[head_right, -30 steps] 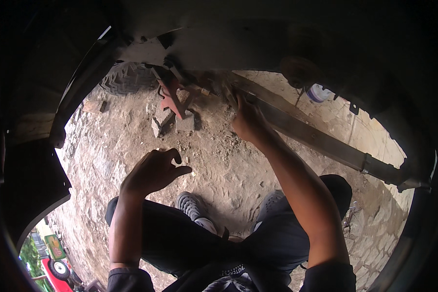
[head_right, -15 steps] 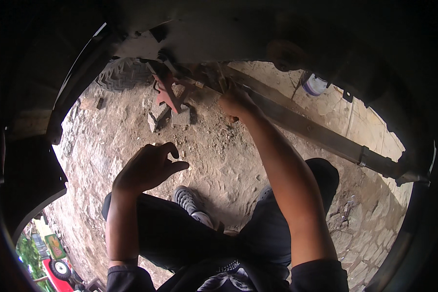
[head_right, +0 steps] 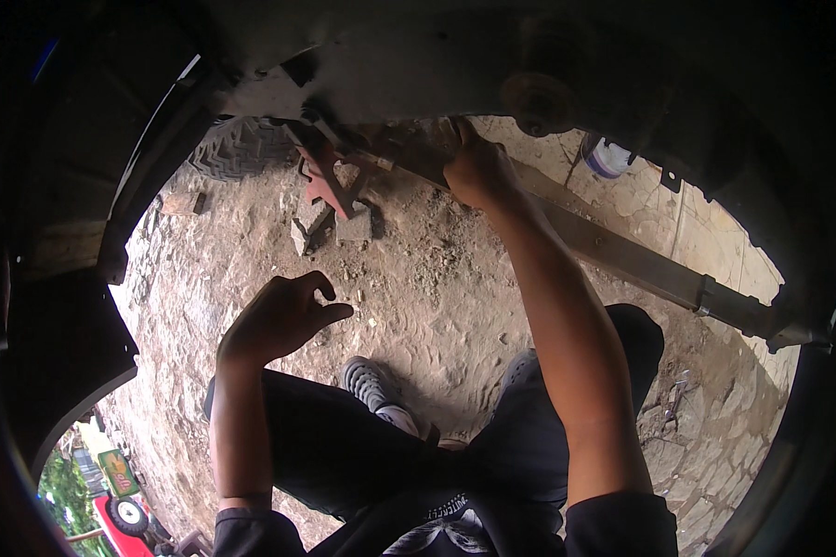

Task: The person sits under a vehicle and uses a hammer and chisel to chip away material from the undercarriage. They repeatedly strike and scrape the same area, removing debris and adjusting their grip on the tools.

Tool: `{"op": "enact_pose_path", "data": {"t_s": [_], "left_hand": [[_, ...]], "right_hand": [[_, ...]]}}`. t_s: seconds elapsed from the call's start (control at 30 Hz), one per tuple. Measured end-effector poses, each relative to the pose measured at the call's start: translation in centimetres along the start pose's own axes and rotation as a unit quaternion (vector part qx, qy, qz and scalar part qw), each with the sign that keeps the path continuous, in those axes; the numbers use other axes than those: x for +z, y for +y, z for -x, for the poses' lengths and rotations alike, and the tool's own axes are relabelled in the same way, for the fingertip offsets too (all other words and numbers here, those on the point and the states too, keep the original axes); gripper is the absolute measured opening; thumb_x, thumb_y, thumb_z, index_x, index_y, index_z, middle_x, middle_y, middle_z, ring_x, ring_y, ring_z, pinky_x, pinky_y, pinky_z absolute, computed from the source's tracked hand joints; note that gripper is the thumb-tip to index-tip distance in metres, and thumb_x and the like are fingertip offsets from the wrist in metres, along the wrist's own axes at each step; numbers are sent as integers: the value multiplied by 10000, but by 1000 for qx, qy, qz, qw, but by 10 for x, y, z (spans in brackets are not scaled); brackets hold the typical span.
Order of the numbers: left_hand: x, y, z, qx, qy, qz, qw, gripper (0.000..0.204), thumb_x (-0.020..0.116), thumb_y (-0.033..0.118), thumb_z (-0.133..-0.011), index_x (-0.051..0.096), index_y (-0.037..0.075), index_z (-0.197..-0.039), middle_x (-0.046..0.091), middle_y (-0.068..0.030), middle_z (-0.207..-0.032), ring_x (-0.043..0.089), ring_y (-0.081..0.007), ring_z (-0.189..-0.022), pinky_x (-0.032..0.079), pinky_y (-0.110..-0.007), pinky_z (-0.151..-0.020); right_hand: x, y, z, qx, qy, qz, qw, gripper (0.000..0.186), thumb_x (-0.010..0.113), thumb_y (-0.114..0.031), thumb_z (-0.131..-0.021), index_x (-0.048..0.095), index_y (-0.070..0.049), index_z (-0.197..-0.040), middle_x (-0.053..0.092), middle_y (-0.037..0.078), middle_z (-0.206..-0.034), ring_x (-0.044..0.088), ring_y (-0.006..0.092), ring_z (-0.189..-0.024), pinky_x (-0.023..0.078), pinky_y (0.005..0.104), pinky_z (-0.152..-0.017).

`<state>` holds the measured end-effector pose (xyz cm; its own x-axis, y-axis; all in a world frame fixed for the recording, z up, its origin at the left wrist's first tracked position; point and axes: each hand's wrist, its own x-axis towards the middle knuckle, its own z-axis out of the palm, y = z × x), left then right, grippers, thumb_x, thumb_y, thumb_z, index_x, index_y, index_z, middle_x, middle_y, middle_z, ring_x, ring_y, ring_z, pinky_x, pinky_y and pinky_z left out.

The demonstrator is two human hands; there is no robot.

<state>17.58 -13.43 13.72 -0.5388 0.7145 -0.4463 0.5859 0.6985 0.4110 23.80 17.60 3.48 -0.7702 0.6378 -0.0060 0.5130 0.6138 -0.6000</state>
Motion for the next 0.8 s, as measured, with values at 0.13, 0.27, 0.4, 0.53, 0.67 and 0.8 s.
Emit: {"op": "enact_pose_path", "data": {"t_s": [0.13,0.27,0.4,0.53,0.67,0.8], "left_hand": [[9,-17,3,10,17,8,1000,469,772,424,-904,690,-16,-1045,718,-222,-739,753,-322,-751,566,-392,-717],[9,-3,-8,20,-5,-12,1000,460,771,425,-906,696,-14,-1022,723,-204,-745,750,-310,-744,565,-390,-708],[13,-1,-24,77,-22,16,997,451,773,440,-901,710,6,-1007,704,-174,-720,726,-273,-699,555,-382,-674],[19,8,-47,87,-21,13,996,461,766,454,-906,703,4,-986,704,-168,-725,716,-252,-702,551,-375,-682],[16,8,-39,70,-1,25,997,443,756,444,-920,704,8,-979,697,-157,-709,707,-238,-683,545,-371,-668],[14,20,-40,96,73,57,991,384,748,402,-937,705,20,-939,677,-127,-658,679,-215,-619,530,-363,-631]], "right_hand": [[5,-35,-4,-4,-46,-28,999,744,641,-145,-870,386,-170,-1569,638,255,-1336,668,385,-1171,530,437,-1036],[48,-22,-57,-53,15,11,998,548,593,-134,-878,543,-79,-1421,618,261,-1350,620,396,-1233,517,450,-1052],[21,-62,-71,-45,-110,23,993,454,578,-134,-910,604,-22,-1350,591,264,-1384,581,392,-1290,488,440,-1085],[51,-51,-74,-24,38,26,999,547,575,-127,-921,513,-50,-1459,517,227,-1485,547,391,-1332,477,446,-1100],[32,-63,-44,-79,-52,-10,995,621,638,-73,-877,462,-15,-1470,491,246,-1489,523,380,-1352,452,451,-1128],[39,-30,-17,-172,32,85,981,688,607,-27,-895,365,-47,-1538,578,273,-1340,582,418,-1255,509,478,-1030]]}}
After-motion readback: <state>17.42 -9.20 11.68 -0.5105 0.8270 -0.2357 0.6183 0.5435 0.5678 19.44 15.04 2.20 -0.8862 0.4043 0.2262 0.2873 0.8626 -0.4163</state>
